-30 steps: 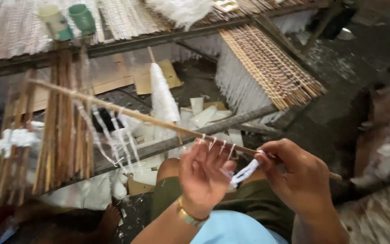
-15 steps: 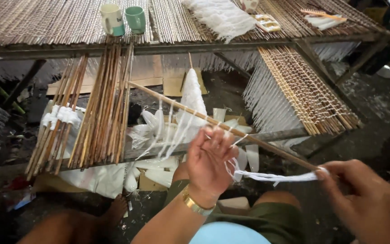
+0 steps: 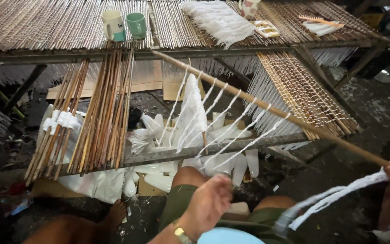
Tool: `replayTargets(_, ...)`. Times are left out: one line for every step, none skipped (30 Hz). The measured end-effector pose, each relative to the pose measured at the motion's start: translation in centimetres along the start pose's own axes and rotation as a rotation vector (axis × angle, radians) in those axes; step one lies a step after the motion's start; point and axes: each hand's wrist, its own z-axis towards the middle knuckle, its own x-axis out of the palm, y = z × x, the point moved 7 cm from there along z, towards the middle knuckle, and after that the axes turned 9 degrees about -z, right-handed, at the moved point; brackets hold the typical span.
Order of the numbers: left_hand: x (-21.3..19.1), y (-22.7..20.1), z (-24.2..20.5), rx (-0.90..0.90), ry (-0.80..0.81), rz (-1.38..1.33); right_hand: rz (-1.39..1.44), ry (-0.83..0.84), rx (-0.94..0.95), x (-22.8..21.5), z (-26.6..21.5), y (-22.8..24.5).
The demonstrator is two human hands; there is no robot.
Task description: Tying white cotton wicks onto a thin wooden stick as part of candle production.
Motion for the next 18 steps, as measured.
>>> replayTargets(4.3, -0.2, -2.8, -0.062, 0.299, 0.244, 0.032, 0.001, -0.002, 2.1, -0.8, -0.3)
replayTargets(6.2, -1.9, -4.2, -0.060, 0.299, 0.241, 0.030, 0.003, -0.005, 1.8, -2.3, 2.9)
replayTargets(10.2, -6.4, -7.1, 0.566, 0.488, 0.758, -0.061, -0.048, -0.081, 1.2, -3.9, 6.6)
replayTargets(14.1, -8.3, -11.8, 1.214, 0.637, 1.261, -0.152, -0.098, -0.157, 0.6, -5.5, 10.3)
replayTargets(15.1, -9.4, -11.3, 1.221, 0.638, 1.262, -0.149, -0.100, -0.162, 0.9, -6.6, 13.7)
replayTargets(16.2, -10.7, -10.9, 1.314, 0.545, 1.361, -0.134, -0.064, -0.137, 1.3, -7.6, 16.9)
replayTargets(17.3, -12.0, -10.6, 1.404, 0.449, 1.458, -0.118, -0.030, -0.112, 1.7, -8.7, 20.1)
replayTargets(17.8, -12.3, -10.6, 1.411, 0.451, 1.459, -0.114, -0.034, -0.116, 1.7, -8.3, 18.3)
replayTargets(18.3, -12.7, -10.8, 1.501, 0.402, 1.504, -0.141, -0.078, -0.131, 1.5, -8.2, 16.5)
replayTargets(18.9, -13.1, -11.0, 1.591, 0.352, 1.546, -0.166, -0.122, -0.147, 1.3, -8.0, 14.6)
replayTargets(19.1, -13.0, -11.0, 1.588, 0.363, 1.549, -0.165, -0.128, -0.139, 1.2, -9.1, 18.1)
replayTargets(19.3, -13.1, -11.0, 1.587, 0.358, 1.525, -0.161, -0.105, -0.097, 1.3, -10.0, 21.2)
replayTargets(19.3, -13.1, -11.0, 1.580, 0.353, 1.500, -0.159, -0.079, -0.051, 1.3, -11.2, 24.3)
replayTargets(19.2, -12.6, -10.6, 1.571, 0.364, 1.502, -0.161, -0.083, -0.040, 1.2, -11.5, 25.0)
replayTargets(19.1, -12.0, -10.1, 1.540, 0.397, 1.494, -0.245, -0.101, -0.111, 1.1, -11.8, 26.3)
replayTargets(19.0, -11.4, -9.7, 1.508, 0.428, 1.484, -0.329, -0.117, -0.181, 1.0, -12.2, 27.6)
replayTargets(19.6, -10.2, -10.7, 1.502, 0.442, 1.485, -0.332, -0.123, -0.170, 0.9, -12.7, 28.7)
replayTargets(20.4, -8.7, -12.0, 1.505, 0.563, 1.445, -0.364, -0.138, -0.254, 0.9, -13.3, 30.6)
